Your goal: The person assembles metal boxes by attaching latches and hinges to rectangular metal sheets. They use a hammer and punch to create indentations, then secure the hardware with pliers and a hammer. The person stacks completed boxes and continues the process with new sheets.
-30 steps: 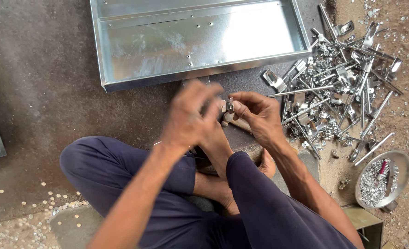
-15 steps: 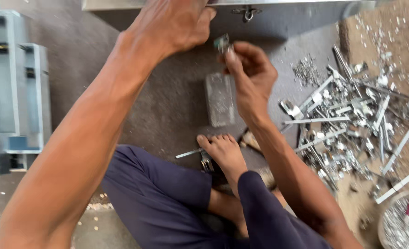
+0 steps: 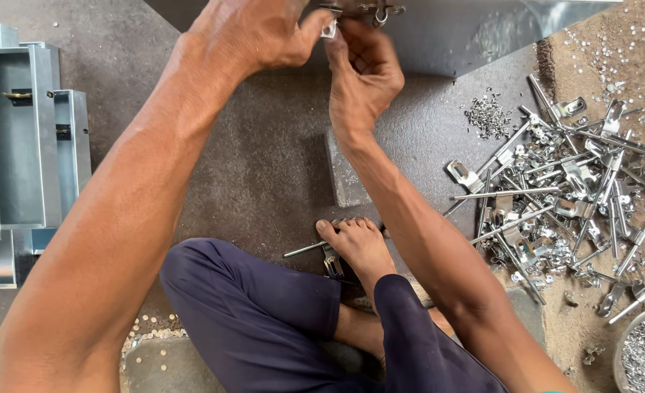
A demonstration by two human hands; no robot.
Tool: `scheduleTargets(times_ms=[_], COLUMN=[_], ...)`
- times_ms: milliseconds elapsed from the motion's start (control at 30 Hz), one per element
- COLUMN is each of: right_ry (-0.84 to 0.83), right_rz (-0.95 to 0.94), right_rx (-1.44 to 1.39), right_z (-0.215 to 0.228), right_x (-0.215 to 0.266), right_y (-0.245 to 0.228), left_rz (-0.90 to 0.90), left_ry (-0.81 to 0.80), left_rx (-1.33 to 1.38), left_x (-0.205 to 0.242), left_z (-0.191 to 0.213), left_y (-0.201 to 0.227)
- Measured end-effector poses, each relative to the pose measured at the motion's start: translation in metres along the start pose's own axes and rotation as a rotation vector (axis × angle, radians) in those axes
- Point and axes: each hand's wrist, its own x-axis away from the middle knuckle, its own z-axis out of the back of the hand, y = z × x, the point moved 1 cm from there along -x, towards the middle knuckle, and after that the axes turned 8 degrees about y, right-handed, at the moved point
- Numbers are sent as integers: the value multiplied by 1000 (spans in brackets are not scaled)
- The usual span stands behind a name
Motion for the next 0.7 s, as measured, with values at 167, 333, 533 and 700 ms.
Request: scheduleTargets(times_ms=[167,333,533,700], right_ry=[72,-68,16,72], right_rz=[-418,-935,-1142,-1228], right_rx=[-112,-315,-64,116], right_z=[4,32,85,106], right_x=[-1,15,44,56], right_y=[-10,-90,-113,-81], left_rz=[-31,-105,-19,341], left_ry=[-23,65,-179,421], left_rx=[60,-6,129,197], left_x=[1,10,77,124], left_z=[2,18,7,16], left_y=[8,54,125,194])
